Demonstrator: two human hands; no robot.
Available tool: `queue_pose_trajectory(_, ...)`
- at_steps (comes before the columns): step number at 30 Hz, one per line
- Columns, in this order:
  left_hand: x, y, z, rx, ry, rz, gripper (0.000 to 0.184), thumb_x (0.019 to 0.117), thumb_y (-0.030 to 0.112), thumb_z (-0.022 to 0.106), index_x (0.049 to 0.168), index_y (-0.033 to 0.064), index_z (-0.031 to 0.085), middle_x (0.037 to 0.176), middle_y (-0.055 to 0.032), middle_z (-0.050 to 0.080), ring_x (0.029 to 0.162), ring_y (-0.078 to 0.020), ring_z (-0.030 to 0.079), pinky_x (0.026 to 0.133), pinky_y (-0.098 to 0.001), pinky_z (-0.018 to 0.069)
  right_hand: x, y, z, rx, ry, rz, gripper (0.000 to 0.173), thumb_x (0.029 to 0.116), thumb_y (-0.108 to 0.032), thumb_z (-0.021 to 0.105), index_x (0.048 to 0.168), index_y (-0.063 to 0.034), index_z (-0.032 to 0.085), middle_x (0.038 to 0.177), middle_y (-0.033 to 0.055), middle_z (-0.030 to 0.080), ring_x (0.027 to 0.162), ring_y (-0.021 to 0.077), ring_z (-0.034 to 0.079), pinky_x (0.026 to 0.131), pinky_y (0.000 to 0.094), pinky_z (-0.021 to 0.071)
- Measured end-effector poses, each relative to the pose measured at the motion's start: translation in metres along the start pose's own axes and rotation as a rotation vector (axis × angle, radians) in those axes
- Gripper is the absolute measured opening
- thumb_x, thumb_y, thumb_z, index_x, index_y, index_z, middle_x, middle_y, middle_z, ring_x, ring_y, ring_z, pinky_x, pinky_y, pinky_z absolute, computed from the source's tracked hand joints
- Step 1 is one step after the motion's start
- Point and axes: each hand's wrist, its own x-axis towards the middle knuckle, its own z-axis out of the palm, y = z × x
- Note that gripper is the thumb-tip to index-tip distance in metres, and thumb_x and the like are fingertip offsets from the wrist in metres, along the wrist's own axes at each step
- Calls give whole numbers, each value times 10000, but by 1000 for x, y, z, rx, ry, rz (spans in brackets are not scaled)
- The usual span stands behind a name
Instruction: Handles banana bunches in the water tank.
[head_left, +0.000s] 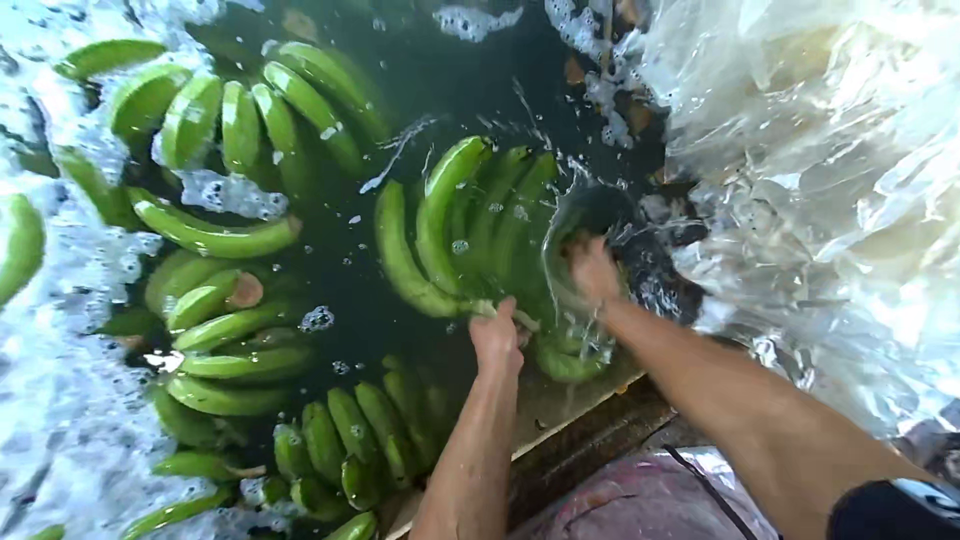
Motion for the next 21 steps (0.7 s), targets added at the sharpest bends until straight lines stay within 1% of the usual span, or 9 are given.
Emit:
queue_pose_trajectory(2, -3, -4, -2, -33, 13, 5, 370, 1041, 130, 589, 1345, -47, 472, 1021, -209, 610, 784, -236, 639, 687, -371, 570, -10, -10, 28, 177, -139, 71, 553, 1027, -204, 609, 1462, 80, 420, 1445, 348, 465, 1277, 485, 540, 1049, 598, 455)
queue_pose_trajectory(5, -9, -5, -6, -122, -11, 12, 266, 1040, 74, 562, 1265, -35, 473, 874, -138, 605, 633, -163, 633, 579, -298, 572, -8, 11, 11, -86, -271, -195, 394, 1023, -150, 581, 1334, 86, 528, 1288, 316, 596, 1206, 460, 600, 1017, 605, 466)
queue_pose_trajectory(8, -21, -5, -9, -168, -45, -6, 365, 1043, 44, 545, 1374, -30, 410, 975, -161, 593, 710, -181, 651, 653, -315, 591, 11, 8, -50, -460, -180, -323, 414, 1049, -94, 534, 1438, 49, 531, 1486, 308, 491, 1388, 505, 449, 1127, 654, 343)
queue_pose_trajectory(10, -26, -7, -3, -213, -31, -5, 341, 1035, 30, 547, 1349, -26, 424, 950, -155, 605, 709, -184, 662, 652, -313, 597, 23, -5, -62, -525, -24, -256, 421, 1008, -54, 571, 1407, 76, 532, 1457, 350, 479, 1339, 549, 473, 1028, 699, 407)
queue_pose_trajectory(13, -27, -5, 6, -271, -41, -26, 355, 1043, 41, 539, 1367, -24, 411, 1020, -175, 586, 774, -205, 655, 686, -326, 589, -1, -12, -29, -333, -62, -130, 441, 987, -25, 589, 1404, 84, 495, 1438, 338, 474, 1205, 511, 585, 936, 625, 510)
queue_pose_trajectory(15, -23, -6, 5, -261, -33, -26, 311, 1040, 48, 545, 1322, -26, 438, 965, -149, 581, 727, -174, 636, 646, -307, 575, -30, -9, -13, -200, -215, -101, 435, 1007, -54, 588, 1400, 89, 468, 1420, 322, 493, 1161, 489, 612, 960, 598, 504)
queue_pose_trajectory(17, -21, -9, 0, -238, -42, -33, 261, 1040, 52, 541, 1274, -25, 456, 897, -124, 583, 670, -157, 624, 606, -293, 567, -31, 5, -22, -325, -315, -207, 377, 1024, -97, 580, 1347, 87, 514, 1376, 312, 528, 1151, 474, 622, 945, 592, 507)
queue_pose_trajectory(19, -23, -9, -4, -228, -69, -52, 287, 1046, 48, 529, 1308, -30, 440, 933, -142, 592, 689, -177, 646, 629, -304, 587, -6, 20, -48, -527, -236, -320, 358, 1015, -79, 593, 1335, 78, 565, 1362, 326, 542, 1220, 503, 574, 972, 615, 489)
queue_pose_trajectory(21, -26, -8, -2, -244, -85, -64, 330, 1046, 47, 532, 1349, -21, 420, 1008, -163, 598, 757, -187, 661, 673, -305, 588, 15, 10, -75, -600, -70, -262, 341, 1010, -4, 551, 1322, 133, 534, 1363, 369, 501, 1261, 562, 513, 944, 659, 468)
